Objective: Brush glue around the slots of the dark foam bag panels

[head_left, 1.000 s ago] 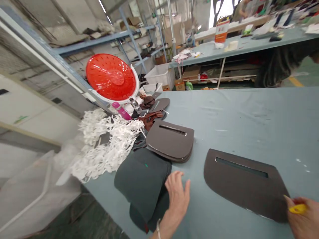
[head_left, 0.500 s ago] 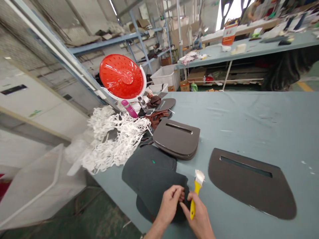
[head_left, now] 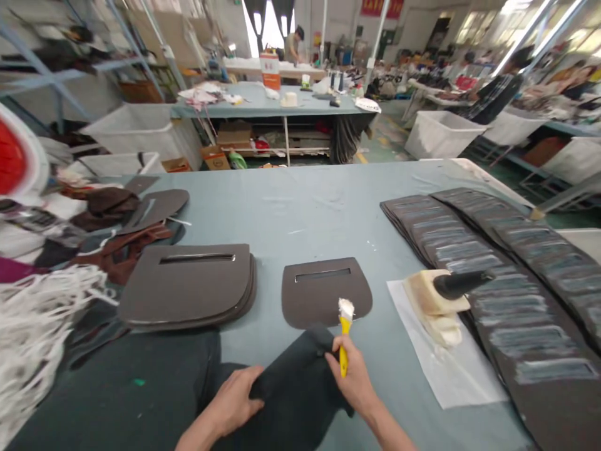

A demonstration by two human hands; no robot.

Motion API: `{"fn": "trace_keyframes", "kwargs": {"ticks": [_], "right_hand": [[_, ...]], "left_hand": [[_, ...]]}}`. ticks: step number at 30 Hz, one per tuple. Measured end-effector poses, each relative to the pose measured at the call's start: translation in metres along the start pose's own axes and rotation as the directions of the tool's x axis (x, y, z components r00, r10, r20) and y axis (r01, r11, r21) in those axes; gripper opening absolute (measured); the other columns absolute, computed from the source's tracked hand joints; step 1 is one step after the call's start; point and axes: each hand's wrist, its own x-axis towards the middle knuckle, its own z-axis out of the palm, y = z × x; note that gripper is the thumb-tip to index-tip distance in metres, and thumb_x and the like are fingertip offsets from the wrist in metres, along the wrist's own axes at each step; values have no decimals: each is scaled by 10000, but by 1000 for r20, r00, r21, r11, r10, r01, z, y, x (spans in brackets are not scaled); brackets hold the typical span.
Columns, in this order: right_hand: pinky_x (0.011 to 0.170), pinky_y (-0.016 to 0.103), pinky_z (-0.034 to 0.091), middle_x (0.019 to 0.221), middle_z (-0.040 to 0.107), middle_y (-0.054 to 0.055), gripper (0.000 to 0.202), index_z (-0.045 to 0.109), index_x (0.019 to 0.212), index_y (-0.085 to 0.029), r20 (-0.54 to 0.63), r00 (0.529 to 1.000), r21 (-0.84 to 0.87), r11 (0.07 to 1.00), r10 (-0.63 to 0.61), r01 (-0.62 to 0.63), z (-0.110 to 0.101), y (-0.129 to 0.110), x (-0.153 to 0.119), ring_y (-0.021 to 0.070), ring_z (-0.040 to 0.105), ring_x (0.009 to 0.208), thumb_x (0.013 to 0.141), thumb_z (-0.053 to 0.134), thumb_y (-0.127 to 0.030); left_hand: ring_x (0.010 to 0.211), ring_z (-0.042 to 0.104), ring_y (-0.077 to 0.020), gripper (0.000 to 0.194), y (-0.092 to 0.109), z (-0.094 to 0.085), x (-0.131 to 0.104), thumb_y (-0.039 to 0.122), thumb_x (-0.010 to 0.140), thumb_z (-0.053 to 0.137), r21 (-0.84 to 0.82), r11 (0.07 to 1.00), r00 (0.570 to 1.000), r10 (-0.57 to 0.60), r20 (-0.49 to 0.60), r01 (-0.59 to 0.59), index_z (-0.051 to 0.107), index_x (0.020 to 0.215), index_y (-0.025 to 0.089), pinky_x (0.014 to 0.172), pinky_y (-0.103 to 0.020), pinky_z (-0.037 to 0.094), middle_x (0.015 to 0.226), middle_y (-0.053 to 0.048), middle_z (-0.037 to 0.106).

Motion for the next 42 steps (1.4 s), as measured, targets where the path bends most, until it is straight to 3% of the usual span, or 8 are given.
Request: {"fn": "trace_keyframes", "kwargs": {"ticks": [5,10,14,27,31,36,40,42], "right_hand": [[650,234,400,780,505,-15,163,414,859,-214,-227,969,-202,970,92,-139,-48,50,28,141,493,676,815,540,-308],[597,244,366,726,497,-14,150,435,881,-210,-336,939,-384,899,77,-211,-67,81,60,144,481,591,842,484,-347],[607,260,364,773,535,21,92,449,901,-204,-318,948,-516,833,29,-199,-72,106,81,174,532,650,854,426,-279],[658,300,420,878,578,98,157,497,974,-180,-255,967,-653,742,-23,-155,-72,133,96,222,558,776,890,409,-279],[720,366,434,840,597,130,365,550,970,-167,-265,949,-735,673,-172,-84,-76,112,100,268,554,810,918,362,-476],[694,394,456,990,623,125,521,557,1154,-235,-237,941,-609,792,-243,51,-54,42,126,286,595,838,901,280,-597],[763,364,473,991,644,96,447,615,1039,-234,-233,943,-270,947,-239,174,7,-53,158,254,614,864,855,428,-596],[684,311,486,908,658,75,417,630,989,-208,-180,966,-43,983,-184,179,55,-105,170,212,620,748,813,535,-574]], "left_hand": [[788,612,-190,171,41,-11,62,187,664,550,-172,978,992,125,34,-117,612,822,207,710,-280,455,804,5,673],[833,613,-174,265,61,-17,140,257,636,635,-275,943,968,132,-213,-189,558,880,188,741,-273,467,850,-6,654],[737,617,-160,329,60,-9,182,283,646,616,-314,942,909,-25,-415,-117,534,945,173,695,-286,493,803,-14,627],[780,577,-166,215,64,5,187,228,713,581,-98,992,773,-5,-635,-74,555,923,190,826,-382,490,958,-48,526],[987,534,-217,230,81,-1,152,290,778,578,18,992,707,101,-700,-124,561,994,214,911,-407,432,997,-61,540],[1088,498,-229,233,79,-44,89,300,858,497,201,973,581,228,-781,-112,542,1078,240,932,-411,390,1114,-85,543],[1233,427,-258,300,30,-100,50,302,876,466,253,964,430,195,-881,82,524,1157,213,1028,-455,324,1245,-121,519],[1289,380,-281,391,1,-120,37,309,873,471,271,945,398,181,-899,183,478,1245,188,1052,-494,300,1330,-148,477]]}}
